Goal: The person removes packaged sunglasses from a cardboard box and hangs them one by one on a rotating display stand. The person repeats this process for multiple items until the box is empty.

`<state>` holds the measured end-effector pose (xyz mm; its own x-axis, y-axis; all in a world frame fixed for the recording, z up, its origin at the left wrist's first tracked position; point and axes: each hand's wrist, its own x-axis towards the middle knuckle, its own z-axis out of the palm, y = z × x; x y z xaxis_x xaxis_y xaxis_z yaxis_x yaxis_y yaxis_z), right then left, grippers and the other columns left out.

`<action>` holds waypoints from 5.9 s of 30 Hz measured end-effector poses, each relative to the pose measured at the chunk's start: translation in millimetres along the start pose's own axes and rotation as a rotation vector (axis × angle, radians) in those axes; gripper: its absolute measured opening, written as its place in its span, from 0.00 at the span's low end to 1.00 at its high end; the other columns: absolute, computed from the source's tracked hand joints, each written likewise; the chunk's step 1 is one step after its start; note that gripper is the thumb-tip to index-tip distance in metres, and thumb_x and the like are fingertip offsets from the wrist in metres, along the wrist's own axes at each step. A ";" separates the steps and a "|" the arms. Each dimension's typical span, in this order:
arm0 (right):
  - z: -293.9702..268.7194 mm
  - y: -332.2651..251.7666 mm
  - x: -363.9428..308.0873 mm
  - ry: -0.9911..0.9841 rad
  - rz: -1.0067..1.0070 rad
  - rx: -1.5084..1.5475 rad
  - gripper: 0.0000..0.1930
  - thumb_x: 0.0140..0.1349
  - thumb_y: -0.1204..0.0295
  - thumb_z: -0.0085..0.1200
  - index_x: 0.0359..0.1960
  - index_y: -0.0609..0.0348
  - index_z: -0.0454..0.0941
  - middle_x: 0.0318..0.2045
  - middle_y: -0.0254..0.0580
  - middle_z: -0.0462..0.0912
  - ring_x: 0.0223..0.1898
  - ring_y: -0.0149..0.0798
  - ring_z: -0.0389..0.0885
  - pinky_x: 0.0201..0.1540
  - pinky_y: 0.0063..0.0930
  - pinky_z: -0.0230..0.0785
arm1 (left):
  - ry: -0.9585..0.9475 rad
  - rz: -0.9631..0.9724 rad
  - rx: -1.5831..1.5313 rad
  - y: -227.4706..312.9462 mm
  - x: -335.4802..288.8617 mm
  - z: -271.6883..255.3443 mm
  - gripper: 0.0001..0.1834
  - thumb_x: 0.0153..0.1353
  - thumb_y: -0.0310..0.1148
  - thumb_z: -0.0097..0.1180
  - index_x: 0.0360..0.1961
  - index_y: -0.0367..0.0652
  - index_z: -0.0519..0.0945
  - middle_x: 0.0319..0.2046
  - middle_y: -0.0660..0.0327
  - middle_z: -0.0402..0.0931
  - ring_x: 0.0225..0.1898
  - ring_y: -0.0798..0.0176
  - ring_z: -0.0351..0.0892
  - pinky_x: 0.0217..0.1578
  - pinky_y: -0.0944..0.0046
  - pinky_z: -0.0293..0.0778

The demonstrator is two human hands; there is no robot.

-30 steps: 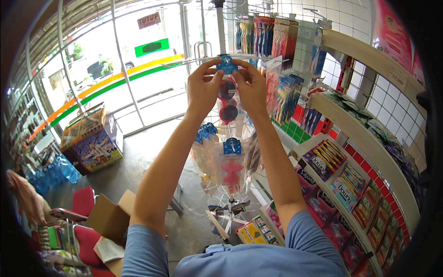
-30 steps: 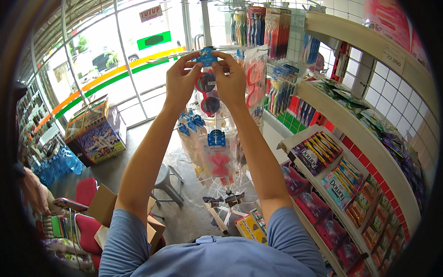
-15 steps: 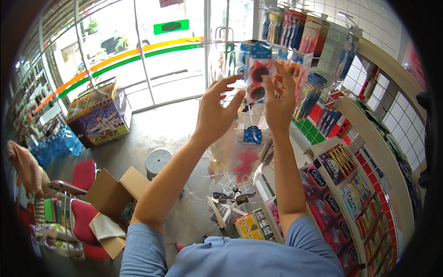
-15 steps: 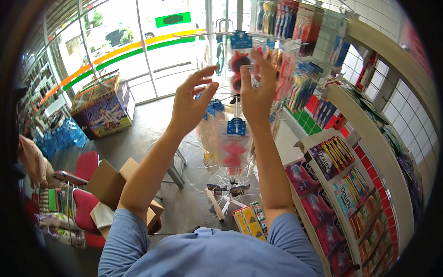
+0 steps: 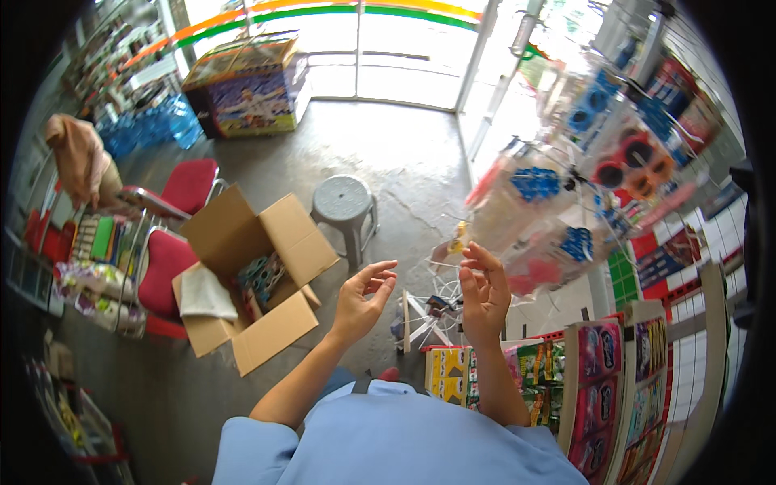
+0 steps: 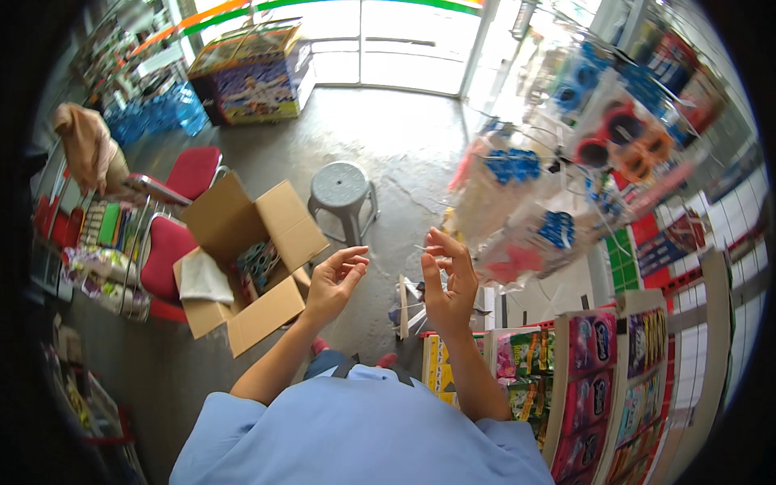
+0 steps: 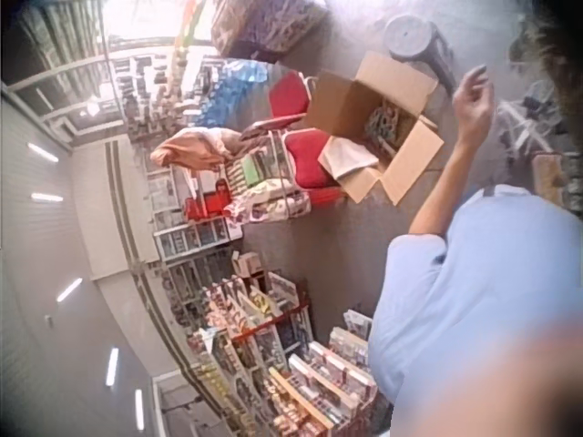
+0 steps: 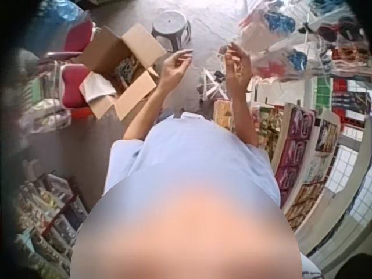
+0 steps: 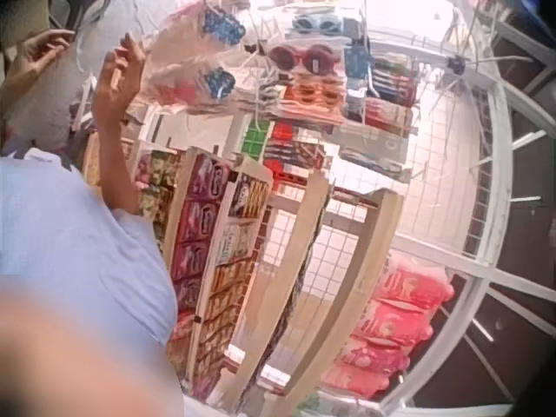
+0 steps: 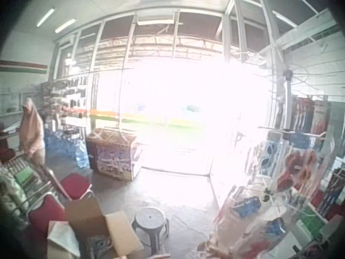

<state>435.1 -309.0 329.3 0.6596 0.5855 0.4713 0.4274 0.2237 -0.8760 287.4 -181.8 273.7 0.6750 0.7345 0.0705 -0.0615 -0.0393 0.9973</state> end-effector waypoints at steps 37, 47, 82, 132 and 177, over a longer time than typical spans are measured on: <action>443.5 169.1 -77.8 -0.956 0.545 -0.007 0.11 0.66 0.74 0.53 0.48 0.59 0.78 0.28 0.32 0.80 0.30 0.22 0.75 0.33 0.19 0.69 | 0.685 -0.479 0.287 -234.0 -88.7 -326.4 0.12 0.62 0.29 0.55 0.47 0.39 0.81 0.39 0.58 0.80 0.34 0.66 0.80 0.38 0.68 0.76; 516.0 267.0 -92.3 -1.050 0.572 -0.232 0.11 0.62 0.72 0.55 0.45 0.61 0.80 0.21 0.35 0.78 0.25 0.24 0.72 0.30 0.23 0.68 | 0.799 -0.529 0.417 -253.4 -86.3 -327.9 0.11 0.61 0.27 0.54 0.45 0.44 0.80 0.34 0.57 0.80 0.33 0.55 0.83 0.33 0.60 0.77; 552.2 371.2 -147.2 -1.237 0.289 -1.007 0.35 0.46 0.58 0.65 0.56 0.63 0.71 0.52 0.62 0.76 0.54 0.60 0.74 0.55 0.45 0.68 | 0.865 -0.453 0.527 -266.5 -92.8 -327.7 0.09 0.59 0.26 0.57 0.41 0.44 0.79 0.29 0.61 0.78 0.22 0.62 0.80 0.23 0.65 0.76; 1.6 -7.3 -27.7 0.006 0.240 0.012 0.08 0.59 0.74 0.62 0.40 0.60 0.82 0.32 0.38 0.85 0.35 0.27 0.82 0.39 0.25 0.73 | -0.205 0.063 -0.302 42.0 4.4 22.4 0.02 0.58 0.20 0.62 0.31 0.36 0.81 0.28 0.66 0.81 0.30 0.78 0.75 0.32 0.77 0.68; -121.9 -81.6 40.1 0.141 0.093 0.133 0.07 0.60 0.76 0.61 0.40 0.61 0.81 0.32 0.31 0.83 0.34 0.21 0.77 0.37 0.15 0.66 | -0.402 0.236 -0.392 137.6 50.6 153.1 0.04 0.62 0.25 0.60 0.35 0.34 0.81 0.30 0.66 0.81 0.31 0.79 0.75 0.33 0.78 0.69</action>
<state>502.0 -398.7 432.2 0.7763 0.4956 0.3896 0.2818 0.2801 -0.9177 425.7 -253.8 417.4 0.8303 0.4201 0.3663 -0.4577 0.1387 0.8782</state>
